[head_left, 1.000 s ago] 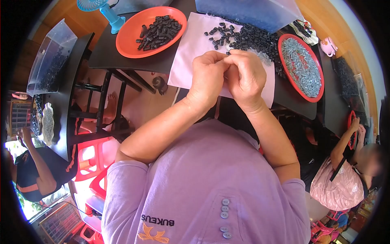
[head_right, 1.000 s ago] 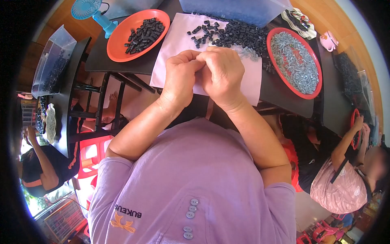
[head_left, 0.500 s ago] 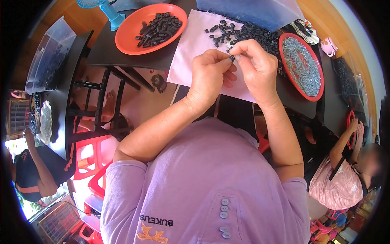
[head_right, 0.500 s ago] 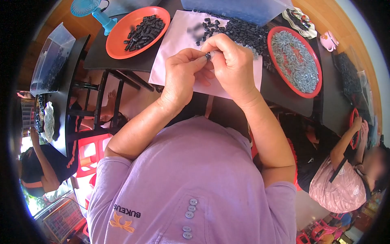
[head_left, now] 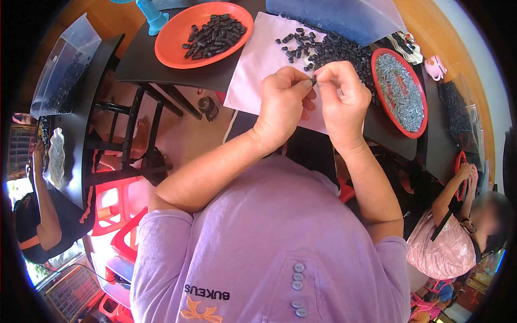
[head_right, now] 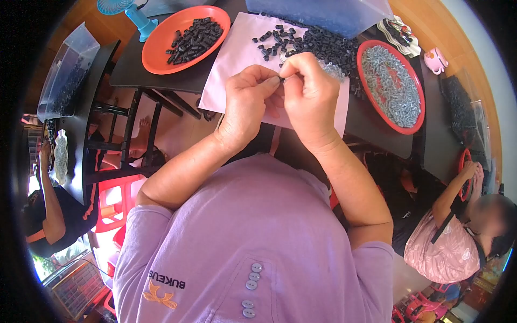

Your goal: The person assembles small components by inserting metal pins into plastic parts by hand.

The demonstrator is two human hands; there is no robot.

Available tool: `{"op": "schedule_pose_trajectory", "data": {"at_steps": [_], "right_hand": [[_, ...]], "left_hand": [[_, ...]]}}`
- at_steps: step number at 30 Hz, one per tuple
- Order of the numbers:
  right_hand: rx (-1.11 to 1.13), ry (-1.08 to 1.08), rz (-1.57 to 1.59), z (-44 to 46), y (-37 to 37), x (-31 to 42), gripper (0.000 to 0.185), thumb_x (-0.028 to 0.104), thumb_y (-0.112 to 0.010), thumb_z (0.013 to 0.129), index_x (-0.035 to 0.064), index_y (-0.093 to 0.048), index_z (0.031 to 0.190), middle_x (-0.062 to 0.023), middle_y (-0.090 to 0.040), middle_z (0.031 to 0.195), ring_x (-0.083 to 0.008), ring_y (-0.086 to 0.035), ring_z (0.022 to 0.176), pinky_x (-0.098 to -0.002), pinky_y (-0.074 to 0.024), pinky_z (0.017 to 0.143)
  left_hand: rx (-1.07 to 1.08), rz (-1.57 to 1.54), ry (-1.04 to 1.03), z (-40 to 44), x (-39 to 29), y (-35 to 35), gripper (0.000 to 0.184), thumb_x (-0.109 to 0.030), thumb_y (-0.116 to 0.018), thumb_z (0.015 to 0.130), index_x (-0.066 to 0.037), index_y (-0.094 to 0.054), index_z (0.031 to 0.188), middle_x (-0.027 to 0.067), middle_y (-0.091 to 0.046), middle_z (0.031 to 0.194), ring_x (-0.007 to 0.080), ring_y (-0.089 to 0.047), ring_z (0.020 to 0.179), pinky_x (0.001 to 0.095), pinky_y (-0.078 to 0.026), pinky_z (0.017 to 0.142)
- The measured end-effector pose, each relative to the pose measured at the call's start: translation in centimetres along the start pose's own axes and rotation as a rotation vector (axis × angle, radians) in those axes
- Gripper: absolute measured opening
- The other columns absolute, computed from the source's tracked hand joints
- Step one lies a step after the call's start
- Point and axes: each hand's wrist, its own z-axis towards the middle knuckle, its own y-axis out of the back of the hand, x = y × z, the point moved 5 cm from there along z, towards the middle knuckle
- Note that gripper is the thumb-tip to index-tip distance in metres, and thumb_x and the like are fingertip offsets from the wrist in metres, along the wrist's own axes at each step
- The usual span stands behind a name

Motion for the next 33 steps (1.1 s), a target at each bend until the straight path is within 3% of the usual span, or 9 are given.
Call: {"op": "schedule_pose_trajectory", "data": {"at_steps": [4,7,10,14,20,24,27,31,33], "right_hand": [[0.052,0.638,-0.346,0.3,-0.7,2.3,0.025,-0.009,-0.060,0.064,0.0104,-0.056,0.079,-0.0045,-0.058,0.071,-0.0285,-0.057,0.066,-0.0398,-0.0439,0.060],[0.157,0.632,-0.461,0.3,-0.8,2.6,0.022,-0.016,-0.058,0.075,0.0033,-0.059,0.086,-0.0092,-0.063,0.077,-0.0241,-0.065,0.070,-0.0349,-0.0509,0.065],[0.143,0.106,-0.159,1.3,-0.4,0.5,0.024,-0.014,-0.054,0.076,0.0055,-0.060,0.089,-0.0076,-0.064,0.073,-0.0226,-0.066,0.065,-0.0341,-0.0508,0.061],[0.239,0.030,-0.072,2.0,0.0,-0.8,0.022,-0.012,-0.054,0.081,0.0027,-0.063,0.095,-0.0071,-0.073,0.083,-0.0158,-0.072,0.075,-0.0282,-0.0556,0.068],[0.274,0.194,-0.234,2.1,-0.1,1.4,0.023,-0.012,-0.055,0.075,0.0052,-0.061,0.089,-0.0087,-0.068,0.078,-0.0248,-0.069,0.070,-0.0349,-0.0540,0.064],[0.115,0.541,-0.398,0.7,-0.7,2.1,0.027,-0.011,-0.058,0.068,0.0087,-0.061,0.086,-0.0063,-0.064,0.075,-0.0283,-0.064,0.070,-0.0395,-0.0496,0.065],[-0.032,0.533,-0.433,-0.6,-0.9,2.1,0.028,-0.013,-0.058,0.067,0.0083,-0.061,0.086,-0.0066,-0.064,0.075,-0.0273,-0.064,0.070,-0.0385,-0.0500,0.066],[-0.015,-0.149,0.069,0.2,0.0,-1.0,0.030,-0.015,-0.057,0.067,0.0074,-0.061,0.087,-0.0088,-0.064,0.076,-0.0283,-0.065,0.070,-0.0369,-0.0497,0.062],[0.049,0.011,-0.067,0.3,0.1,0.0,0.021,-0.015,-0.056,0.078,0.0021,-0.062,0.089,-0.0114,-0.065,0.080,-0.0199,-0.065,0.072,-0.0280,-0.0501,0.067]], "left_hand": [[-0.009,0.022,-0.020,0.0,0.3,0.2,0.012,-0.004,-0.058,0.094,0.008,-0.062,0.093,0.0097,-0.064,0.076,0.0150,-0.061,0.059,0.0279,-0.049,0.046],[-0.029,0.060,-0.076,0.0,0.2,0.3,0.013,-0.004,-0.058,0.094,0.008,-0.062,0.094,0.0106,-0.065,0.076,0.0154,-0.062,0.059,0.0280,-0.050,0.046],[-0.033,-0.019,-0.001,-0.1,0.4,0.2,0.013,-0.005,-0.059,0.094,0.008,-0.062,0.095,0.0109,-0.065,0.076,0.0154,-0.063,0.059,0.0279,-0.050,0.047],[-0.014,0.011,0.024,-0.2,0.1,0.2,0.012,-0.005,-0.059,0.094,0.007,-0.062,0.095,0.0108,-0.066,0.077,0.0151,-0.063,0.060,0.0275,-0.050,0.047],[0.040,0.055,0.016,-0.1,0.1,0.2,0.012,-0.004,-0.059,0.094,0.007,-0.062,0.094,0.0107,-0.066,0.078,0.0152,-0.064,0.060,0.0270,-0.050,0.046],[0.015,0.057,-0.023,-0.1,0.0,0.3,0.011,-0.004,-0.059,0.093,0.007,-0.062,0.093,0.0101,-0.065,0.076,0.0149,-0.063,0.060,0.0265,-0.049,0.045],[0.004,0.039,-0.056,0.0,0.5,0.2,0.011,-0.004,-0.060,0.093,0.007,-0.062,0.093,0.0096,-0.065,0.075,0.0143,-0.063,0.060,0.0261,-0.048,0.045],[0.012,0.048,0.013,-0.4,0.3,0.1,0.011,-0.004,-0.061,0.092,0.006,-0.063,0.092,0.0093,-0.065,0.075,0.0133,-0.063,0.059,0.0254,-0.047,0.045],[0.006,0.062,-0.002,-0.4,0.1,0.1,0.011,-0.005,-0.061,0.093,0.006,-0.063,0.091,0.0092,-0.065,0.074,0.0131,-0.062,0.059,0.0251,-0.047,0.045]]}}
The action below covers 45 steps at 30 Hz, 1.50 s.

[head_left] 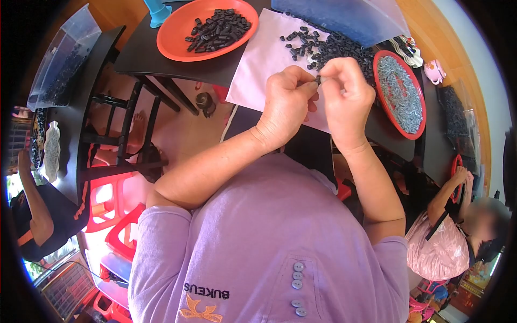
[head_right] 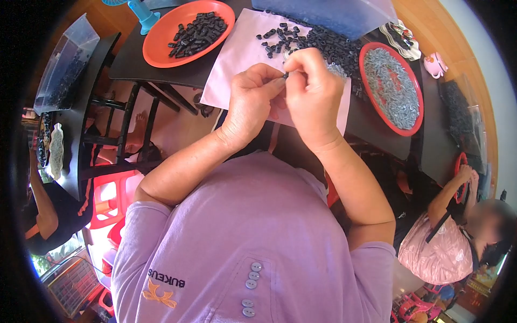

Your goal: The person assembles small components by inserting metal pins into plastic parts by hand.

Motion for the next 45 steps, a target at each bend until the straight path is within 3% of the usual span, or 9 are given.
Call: {"op": "schedule_pose_trajectory", "data": {"at_steps": [3,6,12,16,19,22,31,34,45], "right_hand": [[0.058,0.520,-0.361,-0.1,-0.3,2.5,0.024,-0.015,-0.057,0.074,0.0038,-0.062,0.087,-0.0091,-0.064,0.079,-0.0266,-0.065,0.070,-0.0347,-0.0508,0.066],[0.062,0.670,-0.454,-0.3,-0.7,2.7,0.026,-0.008,-0.060,0.064,0.0089,-0.059,0.084,-0.0065,-0.063,0.074,-0.0276,-0.061,0.066,-0.0393,-0.0467,0.062],[0.035,0.331,-0.186,0.1,-0.2,1.3,0.026,-0.011,-0.059,0.069,0.0077,-0.059,0.087,-0.0065,-0.064,0.075,-0.0281,-0.061,0.064,-0.0401,-0.0484,0.060],[0.167,0.435,-0.287,0.7,0.2,1.5,0.024,-0.007,-0.062,0.070,0.0086,-0.058,0.087,-0.0057,-0.061,0.074,-0.0272,-0.060,0.065,-0.0395,-0.0471,0.060],[0.223,0.719,-0.479,0.3,-0.3,3.1,0.023,0.002,-0.067,0.069,0.0109,-0.057,0.088,-0.0036,-0.057,0.074,-0.0251,-0.057,0.067,-0.0385,-0.0440,0.062],[0.198,0.739,-0.597,-0.3,-0.8,2.7,0.023,0.010,-0.069,0.069,0.0124,-0.056,0.087,-0.0025,-0.054,0.075,-0.0238,-0.054,0.068,-0.0377,-0.0414,0.064],[-0.015,0.673,-0.514,-2.0,-0.9,2.4,0.026,0.002,-0.066,0.070,0.0077,-0.060,0.094,-0.0069,-0.059,0.081,-0.0259,-0.059,0.075,-0.0377,-0.0442,0.067],[-0.020,0.677,-0.515,-2.0,-1.0,2.7,0.030,0.001,-0.066,0.069,0.0058,-0.062,0.099,-0.0090,-0.061,0.085,-0.0279,-0.061,0.080,-0.0388,-0.0455,0.071],[-0.010,0.621,-0.459,-2.2,-1.1,2.2,0.038,-0.003,-0.066,0.065,0.0065,-0.063,0.102,-0.0091,-0.062,0.088,-0.0295,-0.062,0.083,-0.0401,-0.0468,0.073]], "left_hand": [[-0.002,-0.021,-0.064,0.0,0.1,0.0,0.011,-0.004,-0.061,0.093,0.006,-0.063,0.090,0.0092,-0.065,0.074,0.0132,-0.062,0.058,0.0252,-0.047,0.044],[-0.001,-0.021,-0.108,0.1,0.3,0.2,0.011,-0.004,-0.060,0.092,0.006,-0.063,0.089,0.0096,-0.065,0.074,0.0138,-0.063,0.058,0.0257,-0.047,0.043],[0.008,-0.010,-0.005,0.0,-0.3,0.2,0.011,-0.004,-0.061,0.090,0.007,-0.063,0.088,0.0099,-0.064,0.073,0.0144,-0.063,0.058,0.0269,-0.047,0.042],[0.019,-0.010,0.001,0.0,-0.2,0.1,0.011,-0.004,-0.060,0.089,0.007,-0.062,0.087,0.0097,-0.064,0.072,0.0140,-0.063,0.058,0.0267,-0.047,0.043],[0.034,-0.005,-0.102,0.4,0.6,0.1,0.012,-0.004,-0.061,0.089,0.007,-0.062,0.086,0.0101,-0.064,0.071,0.0138,-0.061,0.057,0.0271,-0.048,0.044],[0.030,-0.030,-0.144,0.5,0.8,0.2,0.013,-0.004,-0.061,0.090,0.008,-0.063,0.086,0.0113,-0.064,0.071,0.0142,-0.062,0.058,0.0277,-0.049,0.047],[-0.019,-0.046,-0.102,-0.2,-0.6,0.2,0.013,-0.001,-0.060,0.090,0.011,-0.066,0.088,0.0126,-0.066,0.074,0.0166,-0.064,0.062,0.0297,-0.051,0.051],[-0.004,-0.029,-0.004,-0.1,-0.5,0.4,0.013,0.002,-0.059,0.083,0.006,-0.068,0.092,0.0064,-0.067,0.082,0.0116,-0.060,0.074,0.0260,-0.050,0.068],[-0.026,-0.032,-0.021,0.5,0.0,0.5,0.011,0.002,-0.058,0.085,0.008,-0.068,0.088,0.0101,-0.066,0.077,0.0150,-0.061,0.067,0.0288,-0.049,0.059]]}}
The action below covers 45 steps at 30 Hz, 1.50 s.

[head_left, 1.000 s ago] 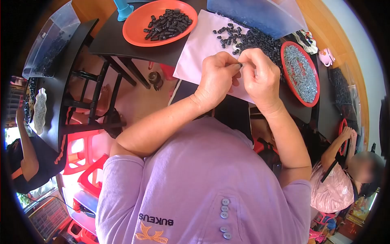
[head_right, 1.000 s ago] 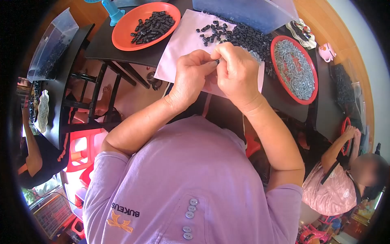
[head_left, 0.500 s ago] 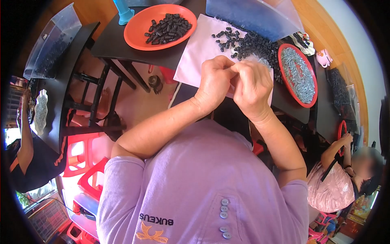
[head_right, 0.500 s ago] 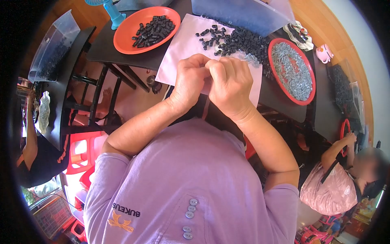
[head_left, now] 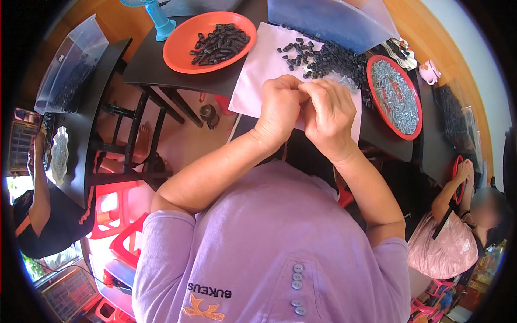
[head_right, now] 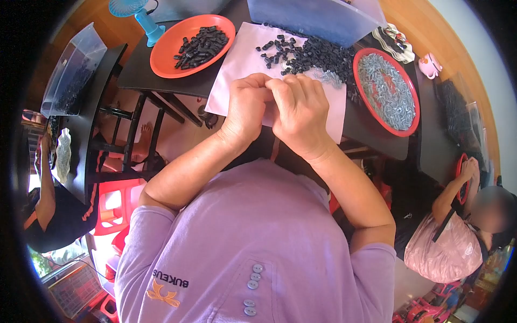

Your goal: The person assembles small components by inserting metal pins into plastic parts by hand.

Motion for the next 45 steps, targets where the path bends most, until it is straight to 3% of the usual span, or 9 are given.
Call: {"op": "schedule_pose_trajectory", "data": {"at_steps": [8,16,20,24,32,35,40,43,45], "right_hand": [[0.068,-0.226,0.327,0.3,0.8,-2.6,0.030,-0.011,-0.058,0.072,0.0061,-0.066,0.096,-0.0096,-0.070,0.089,-0.0282,-0.068,0.080,-0.0385,-0.0538,0.071],[0.213,-0.432,0.579,1.8,0.8,-4.3,0.022,-0.013,-0.055,0.073,0.0013,-0.063,0.089,-0.0098,-0.069,0.073,-0.0252,-0.070,0.066,-0.0333,-0.0546,0.062],[0.255,-0.287,0.456,2.9,0.7,-3.6,0.016,-0.003,-0.062,0.070,0.0047,-0.063,0.083,-0.0109,-0.067,0.071,-0.0296,-0.068,0.067,-0.0394,-0.0528,0.059],[0.108,-0.016,0.331,2.7,-0.4,-1.5,0.014,0.013,-0.070,0.065,0.0100,-0.061,0.075,-0.0111,-0.065,0.071,-0.0344,-0.067,0.068,-0.0471,-0.0509,0.060],[0.392,-0.375,0.284,2.2,-0.8,-3.6,0.022,0.014,-0.072,0.066,0.0052,-0.064,0.084,-0.0158,-0.070,0.079,-0.0377,-0.070,0.075,-0.0495,-0.0524,0.065],[0.387,-0.323,0.265,2.0,-0.7,-3.5,0.023,0.016,-0.073,0.065,0.0047,-0.064,0.082,-0.0165,-0.069,0.077,-0.0386,-0.070,0.072,-0.0495,-0.0525,0.065],[0.277,0.017,-0.028,1.2,0.1,-1.4,0.042,0.036,-0.082,0.057,0.0085,-0.066,0.084,-0.0096,-0.070,0.078,-0.0304,-0.070,0.073,-0.0440,-0.0514,0.065],[0.255,0.025,-0.013,0.7,0.0,-1.5,0.051,0.037,-0.086,0.049,0.0087,-0.065,0.086,-0.0086,-0.069,0.079,-0.0297,-0.070,0.078,-0.0441,-0.0510,0.068],[0.213,0.019,0.016,0.7,0.5,-1.5,0.042,0.034,-0.083,0.056,0.0081,-0.064,0.084,-0.0088,-0.069,0.077,-0.0286,-0.069,0.075,-0.0434,-0.0487,0.067]], "left_hand": [[0.080,-0.040,0.099,0.0,-0.4,-0.1,0.012,-0.001,-0.058,0.093,0.008,-0.064,0.096,0.0157,-0.069,0.080,0.0219,-0.067,0.064,0.0307,-0.054,0.053],[0.113,0.061,0.089,-0.2,-0.2,-0.3,0.010,-0.004,-0.061,0.095,0.005,-0.064,0.095,0.0139,-0.071,0.083,0.0183,-0.067,0.065,0.0274,-0.053,0.054],[0.103,0.026,0.044,-0.1,0.2,-0.3,0.011,-0.004,-0.060,0.091,0.005,-0.065,0.095,0.0107,-0.067,0.078,0.0175,-0.065,0.059,0.0284,-0.051,0.049],[0.031,0.000,-0.122,0.1,1.8,1.3,0.021,0.001,-0.055,0.084,0.003,-0.069,0.100,0.0075,-0.068,0.094,0.0144,-0.063,0.085,0.0272,-0.049,0.065],[0.106,0.026,-0.028,0.9,1.6,1.2,0.014,-0.002,-0.059,0.094,0.007,-0.066,0.101,0.0084,-0.067,0.079,0.0157,-0.058,0.054,0.0279,-0.047,0.051],[0.075,0.064,-0.030,0.8,1.5,0.8,0.015,-0.003,-0.057,0.094,0.005,-0.066,0.103,0.0093,-0.067,0.080,0.0160,-0.058,0.054,0.0283,-0.048,0.050],[-0.100,-0.019,-0.109,1.1,2.0,0.9,0.024,0.003,-0.048,0.090,0.005,-0.065,0.107,0.0114,-0.067,0.090,0.0188,-0.065,0.066,0.0290,-0.050,0.053],[0.047,0.082,-0.084,2.3,3.4,2.8,0.023,0.002,-0.048,0.092,0.005,-0.064,0.109,0.0117,-0.067,0.094,0.0202,-0.067,0.075,0.0297,-0.054,0.060],[0.045,0.100,-0.068,2.3,3.2,2.7,0.021,0.001,-0.050,0.093,0.004,-0.064,0.109,0.0117,-0.067,0.097,0.0207,-0.068,0.080,0.0311,-0.055,0.065]]}}
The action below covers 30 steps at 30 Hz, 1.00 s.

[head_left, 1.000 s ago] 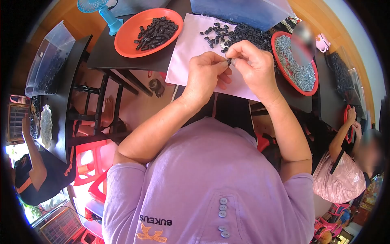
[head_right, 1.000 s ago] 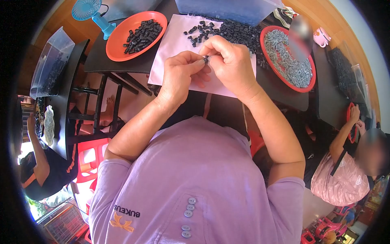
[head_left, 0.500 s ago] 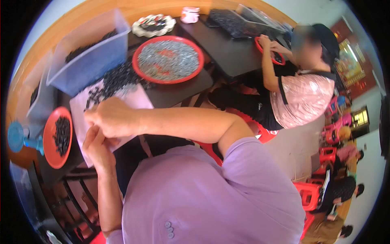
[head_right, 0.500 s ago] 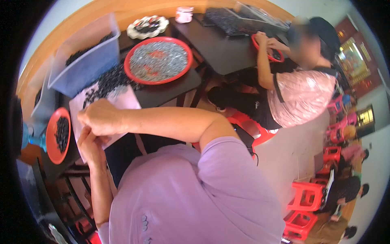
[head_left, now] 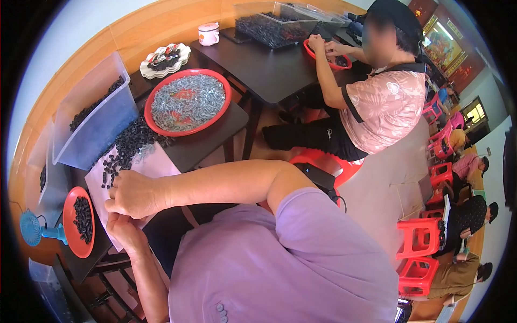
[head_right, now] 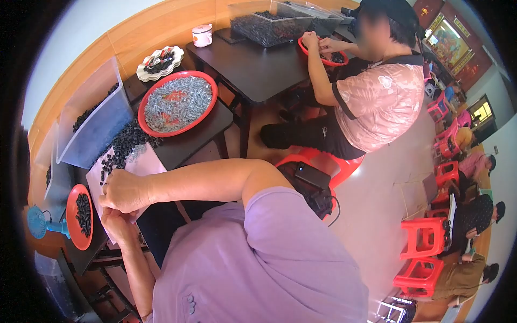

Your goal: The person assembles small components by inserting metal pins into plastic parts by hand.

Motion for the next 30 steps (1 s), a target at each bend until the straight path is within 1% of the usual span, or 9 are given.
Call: {"op": "schedule_pose_trajectory", "data": {"at_steps": [4,5,11,16,19,22,25,28,30], "right_hand": [[-0.128,-0.015,-0.234,-0.7,-0.5,1.8,0.024,0.027,-0.072,0.070,0.0076,-0.063,0.080,-0.0081,-0.066,0.075,-0.0261,-0.063,0.067,-0.0409,-0.0428,0.065],[-0.181,-0.020,-0.237,-1.1,-0.5,2.2,0.015,0.021,-0.066,0.074,0.0073,-0.061,0.076,-0.0048,-0.061,0.071,-0.0222,-0.056,0.066,-0.0384,-0.0390,0.062],[-0.281,-0.082,-0.236,-1.4,-1.0,2.6,0.020,0.021,-0.064,0.075,0.0024,-0.063,0.083,-0.0077,-0.060,0.074,-0.0240,-0.056,0.072,-0.0382,-0.0398,0.065],[-0.336,-0.082,-0.176,-1.5,-0.9,2.2,0.018,0.020,-0.062,0.075,0.0036,-0.060,0.082,-0.0079,-0.060,0.076,-0.0250,-0.056,0.072,-0.0391,-0.0405,0.066],[-0.366,-0.080,-0.145,-1.5,-0.9,1.9,0.017,0.020,-0.062,0.075,0.0045,-0.059,0.080,-0.0077,-0.059,0.075,-0.0249,-0.055,0.071,-0.0390,-0.0405,0.065],[-0.386,-0.071,-0.126,-1.5,-1.0,1.6,0.017,0.021,-0.062,0.075,0.0047,-0.058,0.080,-0.0073,-0.058,0.075,-0.0245,-0.055,0.069,-0.0385,-0.0402,0.064],[-0.406,-0.062,-0.124,-1.5,-1.1,1.4,0.017,0.021,-0.062,0.075,0.0048,-0.058,0.080,-0.0063,-0.056,0.074,-0.0239,-0.054,0.068,-0.0381,-0.0398,0.063],[-0.427,-0.066,-0.103,-1.6,-1.5,1.5,0.018,0.021,-0.062,0.074,0.0049,-0.058,0.081,-0.0054,-0.055,0.073,-0.0233,-0.054,0.068,-0.0380,-0.0395,0.062],[-0.435,-0.070,-0.079,-1.6,-1.6,1.2,0.018,0.022,-0.062,0.074,0.0052,-0.058,0.081,-0.0051,-0.055,0.073,-0.0229,-0.053,0.067,-0.0379,-0.0395,0.062]], "left_hand": [[0.063,-0.033,-0.077,0.6,0.6,1.1,0.020,-0.003,-0.050,0.097,0.003,-0.063,0.110,0.0116,-0.066,0.104,0.0224,-0.067,0.091,0.0345,-0.058,0.075],[0.090,-0.074,-0.080,0.8,1.2,1.4,0.020,-0.004,-0.049,0.097,0.003,-0.063,0.111,0.0119,-0.066,0.105,0.0226,-0.067,0.091,0.0351,-0.058,0.076],[0.101,-0.167,-0.030,0.6,0.5,0.9,0.028,-0.013,-0.041,0.101,0.001,-0.064,0.106,0.0117,-0.065,0.105,0.0238,-0.064,0.097,0.0386,-0.054,0.088],[0.100,-0.058,-0.044,0.6,0.0,0.7,0.027,-0.012,-0.040,0.100,0.001,-0.064,0.104,0.0111,-0.064,0.102,0.0230,-0.064,0.094,0.0376,-0.054,0.086],[0.042,-0.141,0.026,0.3,-0.5,0.0,0.026,-0.011,-0.040,0.100,0.001,-0.064,0.101,0.0106,-0.064,0.100,0.0222,-0.064,0.091,0.0366,-0.054,0.084],[0.077,-0.129,0.000,0.9,0.5,1.0,0.024,-0.008,-0.040,0.100,0.001,-0.063,0.098,0.0095,-0.063,0.097,0.0211,-0.063,0.089,0.0355,-0.054,0.082],[0.158,-0.064,-0.044,1.3,0.8,1.4,0.026,-0.012,-0.040,0.102,0.001,-0.061,0.105,0.0101,-0.063,0.101,0.0225,-0.064,0.095,0.0389,-0.056,0.084],[0.008,-0.075,0.017,0.6,0.0,0.5,0.019,-0.004,-0.044,0.099,0.000,-0.062,0.093,0.0074,-0.062,0.092,0.0187,-0.062,0.086,0.0330,-0.053,0.078],[0.039,-0.101,-0.007,0.6,-0.2,0.7,0.020,-0.004,-0.044,0.098,0.000,-0.063,0.093,0.0071,-0.063,0.091,0.0178,-0.062,0.085,0.0326,-0.053,0.077]]}}
